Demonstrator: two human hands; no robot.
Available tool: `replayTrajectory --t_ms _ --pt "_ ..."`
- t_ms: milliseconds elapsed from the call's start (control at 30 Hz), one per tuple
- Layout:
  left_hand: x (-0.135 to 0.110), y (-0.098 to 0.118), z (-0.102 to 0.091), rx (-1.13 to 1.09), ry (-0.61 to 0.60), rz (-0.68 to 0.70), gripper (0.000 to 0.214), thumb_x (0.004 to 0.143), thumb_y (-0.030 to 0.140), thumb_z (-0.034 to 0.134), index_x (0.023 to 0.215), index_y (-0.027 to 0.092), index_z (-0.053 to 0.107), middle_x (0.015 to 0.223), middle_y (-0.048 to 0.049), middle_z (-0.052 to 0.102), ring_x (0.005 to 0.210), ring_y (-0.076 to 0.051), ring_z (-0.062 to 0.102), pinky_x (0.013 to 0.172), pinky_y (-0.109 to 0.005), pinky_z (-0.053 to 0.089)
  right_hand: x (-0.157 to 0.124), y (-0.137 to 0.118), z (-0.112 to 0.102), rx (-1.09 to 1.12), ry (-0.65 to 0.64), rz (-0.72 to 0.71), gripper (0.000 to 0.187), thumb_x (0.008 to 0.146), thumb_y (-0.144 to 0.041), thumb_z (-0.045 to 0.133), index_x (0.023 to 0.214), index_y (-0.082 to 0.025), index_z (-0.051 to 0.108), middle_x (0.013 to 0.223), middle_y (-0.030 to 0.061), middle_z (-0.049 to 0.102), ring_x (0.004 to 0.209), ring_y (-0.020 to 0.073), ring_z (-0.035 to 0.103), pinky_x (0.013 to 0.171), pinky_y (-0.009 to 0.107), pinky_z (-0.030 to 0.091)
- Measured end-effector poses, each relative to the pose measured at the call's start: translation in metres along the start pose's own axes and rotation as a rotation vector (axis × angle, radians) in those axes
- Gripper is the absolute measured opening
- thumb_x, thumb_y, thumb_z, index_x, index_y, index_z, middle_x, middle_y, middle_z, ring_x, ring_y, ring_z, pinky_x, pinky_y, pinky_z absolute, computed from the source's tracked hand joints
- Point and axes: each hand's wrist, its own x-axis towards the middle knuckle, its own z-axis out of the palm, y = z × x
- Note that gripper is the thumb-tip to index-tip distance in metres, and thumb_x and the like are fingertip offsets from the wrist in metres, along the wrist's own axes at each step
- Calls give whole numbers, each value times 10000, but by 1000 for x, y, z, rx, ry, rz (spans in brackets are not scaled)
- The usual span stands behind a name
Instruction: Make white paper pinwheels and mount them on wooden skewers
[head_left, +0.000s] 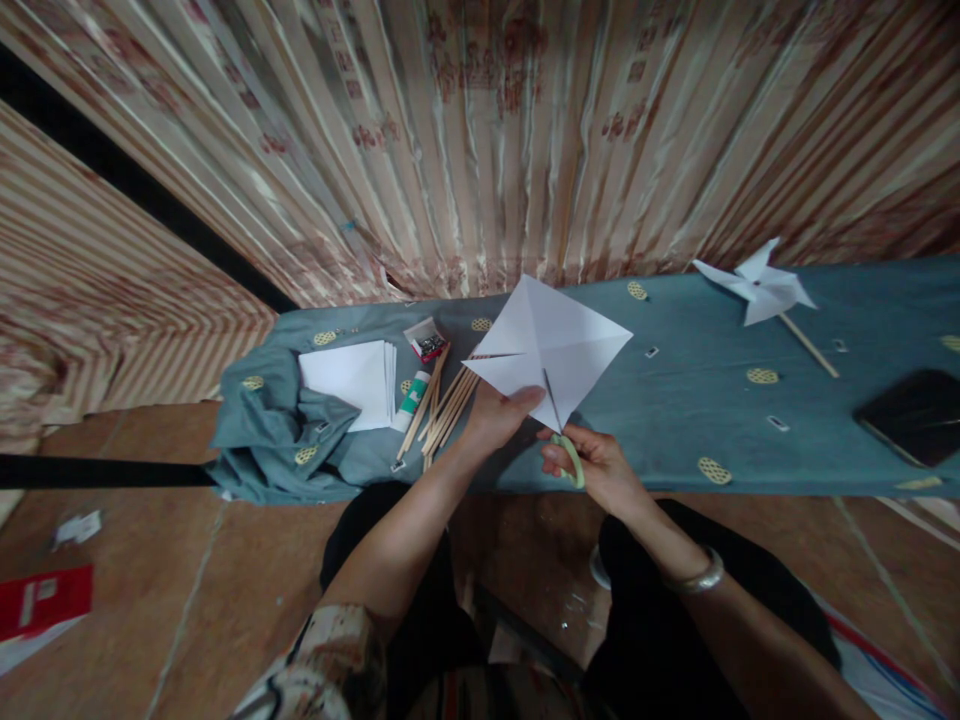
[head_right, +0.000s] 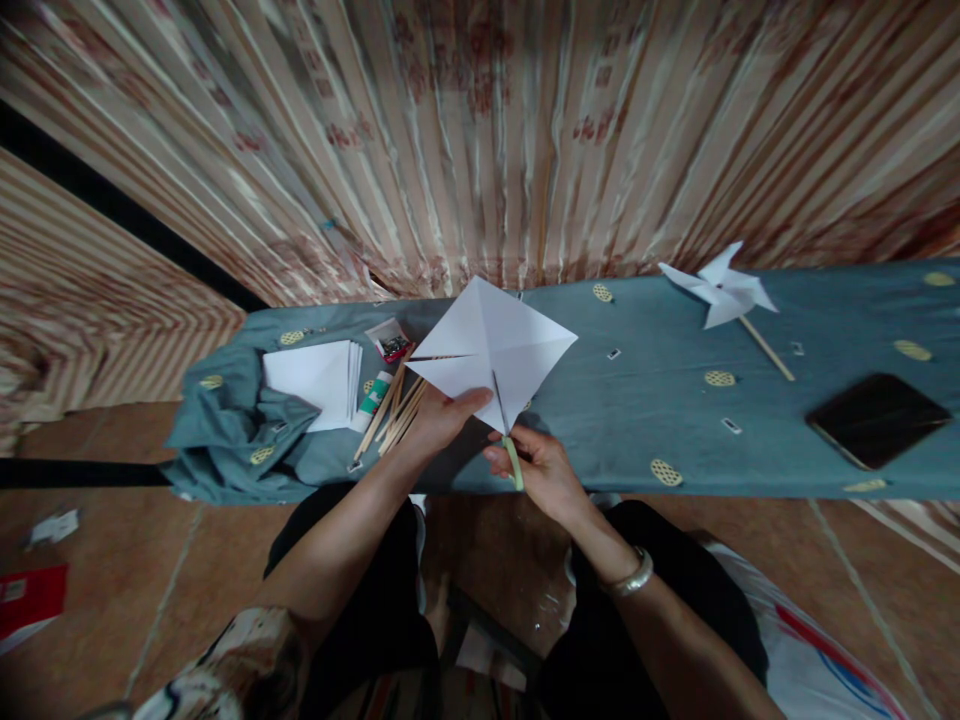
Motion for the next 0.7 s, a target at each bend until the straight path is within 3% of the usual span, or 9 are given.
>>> replayTrajectory --t_ms 233,700 --pt "-1 2 0 93 -3 -24 116 680 154 685 766 172 609 749 -14 655 772 -182 615 743 -306 508 0 1 -3 -70 -8 -57 472 604 -587 803 838 -184 733 601 -5 634 528 131 579 509 263 494" --pt "0 -4 0 53 -29 -10 160 679 221 697 806 164 618 779 -28 668 773 -190 621 752 -321 519 0 -3 1 -8 34 -27 449 538 -558 847 746 -185 708 555 -18 623 492 115 542 491 253 465"
